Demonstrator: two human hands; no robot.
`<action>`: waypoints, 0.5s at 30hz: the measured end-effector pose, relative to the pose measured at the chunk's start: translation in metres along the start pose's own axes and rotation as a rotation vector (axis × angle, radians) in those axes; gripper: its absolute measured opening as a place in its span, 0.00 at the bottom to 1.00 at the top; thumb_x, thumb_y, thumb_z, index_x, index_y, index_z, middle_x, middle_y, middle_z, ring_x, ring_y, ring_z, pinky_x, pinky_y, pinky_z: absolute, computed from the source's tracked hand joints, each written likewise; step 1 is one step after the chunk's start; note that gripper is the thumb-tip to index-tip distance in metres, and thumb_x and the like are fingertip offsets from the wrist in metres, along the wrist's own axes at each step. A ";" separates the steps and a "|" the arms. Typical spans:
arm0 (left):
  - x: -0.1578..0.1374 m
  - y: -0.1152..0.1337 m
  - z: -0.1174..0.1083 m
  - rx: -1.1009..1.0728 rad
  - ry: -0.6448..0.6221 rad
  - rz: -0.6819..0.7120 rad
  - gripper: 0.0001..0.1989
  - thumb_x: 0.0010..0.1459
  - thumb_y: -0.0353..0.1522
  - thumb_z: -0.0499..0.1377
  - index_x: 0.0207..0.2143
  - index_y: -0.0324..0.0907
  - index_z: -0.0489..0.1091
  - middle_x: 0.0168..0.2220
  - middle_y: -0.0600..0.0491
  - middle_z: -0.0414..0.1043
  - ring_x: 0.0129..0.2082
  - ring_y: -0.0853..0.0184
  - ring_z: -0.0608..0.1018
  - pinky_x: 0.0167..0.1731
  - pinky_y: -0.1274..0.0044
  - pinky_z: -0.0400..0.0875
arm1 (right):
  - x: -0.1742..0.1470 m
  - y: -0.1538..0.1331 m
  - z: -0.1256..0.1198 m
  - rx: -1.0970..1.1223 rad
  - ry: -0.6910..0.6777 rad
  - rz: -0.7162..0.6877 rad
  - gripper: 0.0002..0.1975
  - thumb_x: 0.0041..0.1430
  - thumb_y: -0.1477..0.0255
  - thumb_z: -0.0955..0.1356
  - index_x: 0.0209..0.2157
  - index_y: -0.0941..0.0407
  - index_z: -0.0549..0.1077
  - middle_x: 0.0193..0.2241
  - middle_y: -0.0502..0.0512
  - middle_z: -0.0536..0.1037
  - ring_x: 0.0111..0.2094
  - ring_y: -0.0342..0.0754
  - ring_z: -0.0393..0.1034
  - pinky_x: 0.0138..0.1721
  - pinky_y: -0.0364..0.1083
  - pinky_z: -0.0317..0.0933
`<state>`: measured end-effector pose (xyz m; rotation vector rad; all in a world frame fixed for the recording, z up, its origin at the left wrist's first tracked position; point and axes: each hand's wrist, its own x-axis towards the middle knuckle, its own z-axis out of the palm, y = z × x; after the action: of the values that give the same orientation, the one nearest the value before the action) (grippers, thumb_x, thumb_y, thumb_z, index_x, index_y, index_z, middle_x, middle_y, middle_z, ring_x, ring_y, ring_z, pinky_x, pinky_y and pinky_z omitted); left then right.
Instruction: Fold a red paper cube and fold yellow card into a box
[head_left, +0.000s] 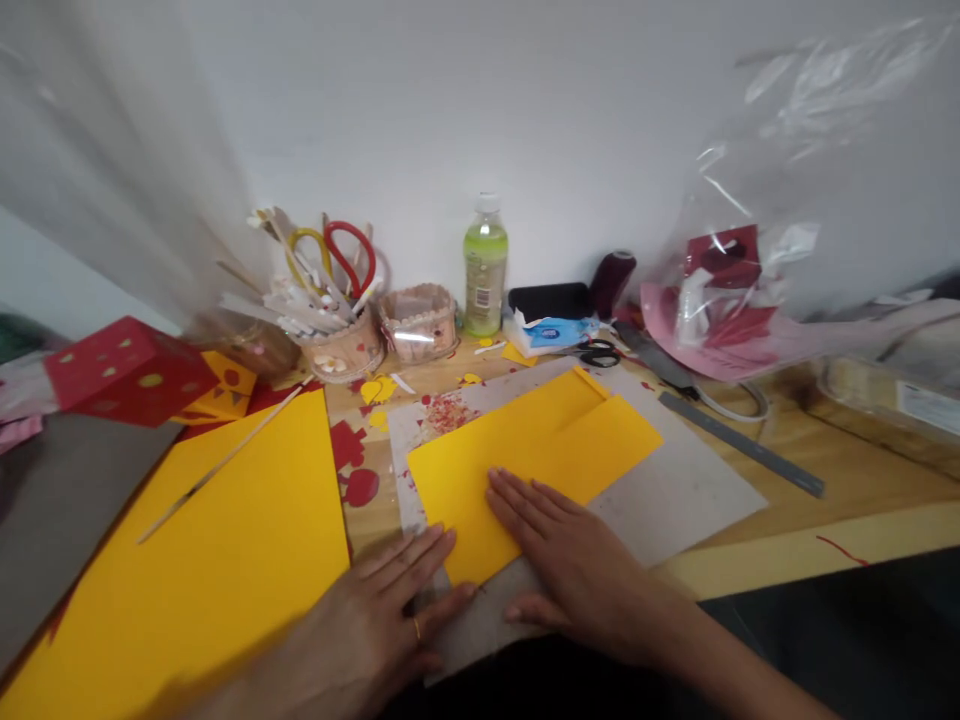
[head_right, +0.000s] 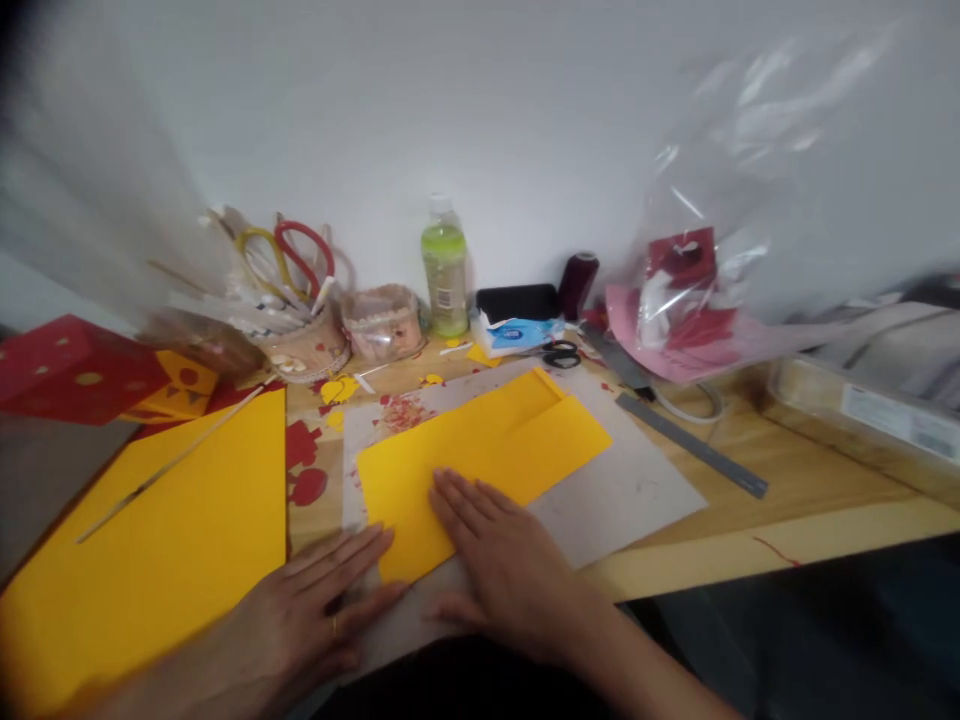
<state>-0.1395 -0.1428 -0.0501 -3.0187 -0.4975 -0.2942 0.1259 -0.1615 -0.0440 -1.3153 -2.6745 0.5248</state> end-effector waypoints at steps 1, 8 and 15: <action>0.000 -0.001 -0.001 0.007 0.003 0.007 0.26 0.58 0.34 0.58 0.59 0.44 0.59 0.58 0.39 0.62 0.57 0.55 0.67 0.49 0.65 0.70 | -0.003 0.006 -0.001 -0.008 0.011 0.022 0.43 0.58 0.47 0.57 0.63 0.64 0.49 0.64 0.66 0.46 0.65 0.55 0.40 0.61 0.57 0.46; 0.003 0.001 -0.006 0.020 0.018 0.029 0.22 0.59 0.32 0.54 0.57 0.43 0.62 0.55 0.39 0.65 0.55 0.56 0.70 0.45 0.66 0.73 | -0.018 0.036 -0.003 -0.124 0.065 0.149 0.39 0.62 0.51 0.55 0.63 0.64 0.49 0.64 0.65 0.47 0.64 0.53 0.42 0.61 0.56 0.47; 0.003 0.000 -0.002 0.005 0.010 0.038 0.21 0.60 0.35 0.54 0.56 0.43 0.64 0.54 0.38 0.66 0.53 0.54 0.71 0.43 0.65 0.75 | -0.040 0.079 -0.009 -0.250 0.194 0.331 0.35 0.64 0.55 0.55 0.64 0.63 0.48 0.64 0.65 0.48 0.64 0.53 0.42 0.61 0.57 0.48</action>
<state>-0.1373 -0.1421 -0.0471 -3.0165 -0.4396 -0.3060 0.2119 -0.1460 -0.0616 -1.7905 -2.4354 0.0812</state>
